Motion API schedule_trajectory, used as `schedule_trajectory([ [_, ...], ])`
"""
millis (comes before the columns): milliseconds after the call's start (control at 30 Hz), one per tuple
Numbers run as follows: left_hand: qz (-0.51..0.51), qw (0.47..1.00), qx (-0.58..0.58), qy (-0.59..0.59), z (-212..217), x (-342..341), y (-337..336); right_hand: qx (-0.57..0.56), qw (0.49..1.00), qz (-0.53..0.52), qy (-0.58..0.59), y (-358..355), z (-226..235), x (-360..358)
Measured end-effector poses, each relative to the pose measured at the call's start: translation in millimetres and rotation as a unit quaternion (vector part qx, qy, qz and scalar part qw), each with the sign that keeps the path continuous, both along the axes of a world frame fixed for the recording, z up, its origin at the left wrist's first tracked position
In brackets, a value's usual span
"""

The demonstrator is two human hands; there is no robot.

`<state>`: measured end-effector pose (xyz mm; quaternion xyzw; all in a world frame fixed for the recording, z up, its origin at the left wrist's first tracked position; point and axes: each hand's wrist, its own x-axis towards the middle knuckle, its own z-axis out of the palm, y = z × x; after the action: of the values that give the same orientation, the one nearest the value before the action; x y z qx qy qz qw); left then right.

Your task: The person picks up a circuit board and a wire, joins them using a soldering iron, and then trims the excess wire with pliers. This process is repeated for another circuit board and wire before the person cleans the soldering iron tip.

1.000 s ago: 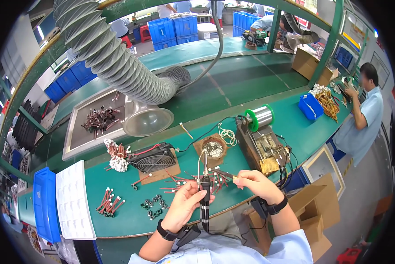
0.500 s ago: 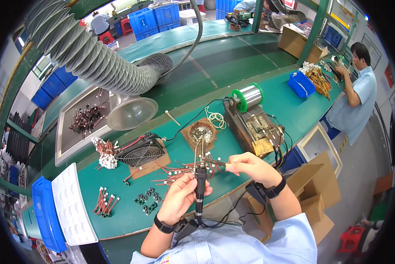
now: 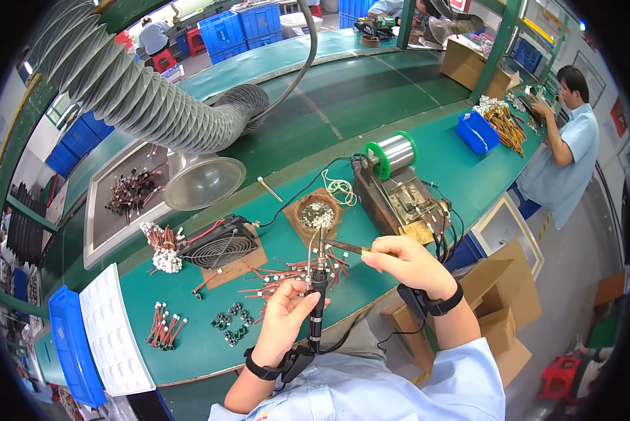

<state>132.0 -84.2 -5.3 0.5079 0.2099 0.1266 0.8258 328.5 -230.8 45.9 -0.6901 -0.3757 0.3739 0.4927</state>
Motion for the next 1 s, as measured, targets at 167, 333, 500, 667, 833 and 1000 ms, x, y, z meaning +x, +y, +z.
schedule_trajectory([
  [167,-0.018,0.999,0.004,0.050,1.7,-5.5,2.5,-0.001,0.998,-0.054,-0.019,11.8,-10.6,-2.7],
  [333,0.008,0.999,-0.019,0.047,-10.2,-19.1,5.2,0.046,0.962,-0.185,-0.197,39.5,-19.0,-12.0],
  [500,0.033,0.999,-0.012,0.023,-9.3,-27.9,10.8,-0.041,0.845,-0.198,-0.494,58.4,-46.0,-27.1],
  [667,0.032,0.999,-0.006,0.012,-7.8,-29.6,10.6,-0.007,0.803,-0.209,-0.557,59.7,-43.8,-33.7],
  [833,0.027,0.999,0.017,0.007,-7.9,-30.0,13.0,0.055,0.909,-0.133,-0.391,32.9,-14.7,-31.0],
  [1000,0.002,1.000,0.013,0.001,-8.2,-24.8,10.7,0.023,0.989,-0.023,-0.141,14.9,-1.6,-27.8],
])
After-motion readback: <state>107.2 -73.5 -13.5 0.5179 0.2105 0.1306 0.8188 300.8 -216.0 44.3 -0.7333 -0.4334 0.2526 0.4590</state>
